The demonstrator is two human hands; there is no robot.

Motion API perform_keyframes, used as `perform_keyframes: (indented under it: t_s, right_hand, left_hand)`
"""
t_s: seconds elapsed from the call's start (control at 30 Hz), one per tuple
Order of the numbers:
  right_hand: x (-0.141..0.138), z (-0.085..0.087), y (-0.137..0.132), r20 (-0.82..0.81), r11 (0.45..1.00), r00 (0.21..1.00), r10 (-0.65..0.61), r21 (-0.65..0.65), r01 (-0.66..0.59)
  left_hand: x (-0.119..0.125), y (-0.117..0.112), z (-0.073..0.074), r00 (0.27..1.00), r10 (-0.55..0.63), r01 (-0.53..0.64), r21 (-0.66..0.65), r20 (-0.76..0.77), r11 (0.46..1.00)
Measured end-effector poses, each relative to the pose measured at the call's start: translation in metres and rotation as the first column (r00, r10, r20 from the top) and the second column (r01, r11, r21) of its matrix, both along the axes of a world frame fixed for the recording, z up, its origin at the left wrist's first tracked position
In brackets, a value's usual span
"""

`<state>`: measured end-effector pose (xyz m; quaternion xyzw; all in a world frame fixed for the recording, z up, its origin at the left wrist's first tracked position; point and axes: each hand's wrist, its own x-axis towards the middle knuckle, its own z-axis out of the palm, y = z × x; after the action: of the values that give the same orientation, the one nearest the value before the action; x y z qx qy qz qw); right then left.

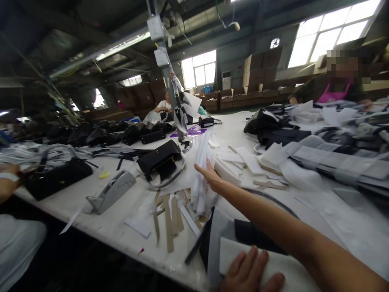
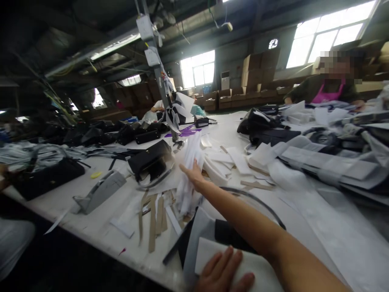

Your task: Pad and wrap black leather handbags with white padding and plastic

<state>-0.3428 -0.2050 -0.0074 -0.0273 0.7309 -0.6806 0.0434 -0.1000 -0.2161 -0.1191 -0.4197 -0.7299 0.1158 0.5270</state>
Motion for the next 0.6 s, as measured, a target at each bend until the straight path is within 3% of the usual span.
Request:
perform_keyframes:
  t_s: [0.07,0.13,0.2,0.3,0.5,0.6]
  right_hand:
    - [0.008,-0.001,-0.003,-0.007,0.997,1.0,0.007,0.077,-0.006]
    - [0.014,-0.001,0.002,-0.027,0.987,0.999,0.02,0.161,-0.016]
    - [0.018,0.001,0.01,-0.02,0.968,0.999,0.029,0.249,-0.023]
    - [0.022,0.004,0.017,0.023,0.926,0.999,0.032,0.375,-0.039]
    - [0.037,0.009,-0.005,-0.005,0.78,0.998,-0.059,0.624,0.049]
    - [0.045,0.01,-0.02,0.031,0.717,0.999,-0.025,0.697,-0.004]
  left_hand:
    - [0.011,-0.007,0.004,0.93,-0.045,-0.041,0.225,0.365,0.973]
    - [0.018,-0.015,0.014,0.814,-0.148,0.04,0.2,0.562,0.979]
    - [0.022,-0.021,0.025,0.693,-0.172,0.068,0.174,0.7,0.982]
    - [0.024,-0.024,0.032,0.597,-0.204,0.069,0.204,0.776,0.977]
    - [0.025,-0.02,0.033,0.576,-0.257,0.067,0.269,0.776,0.961]
    - [0.025,-0.018,0.033,0.56,-0.267,0.053,0.288,0.784,0.956]
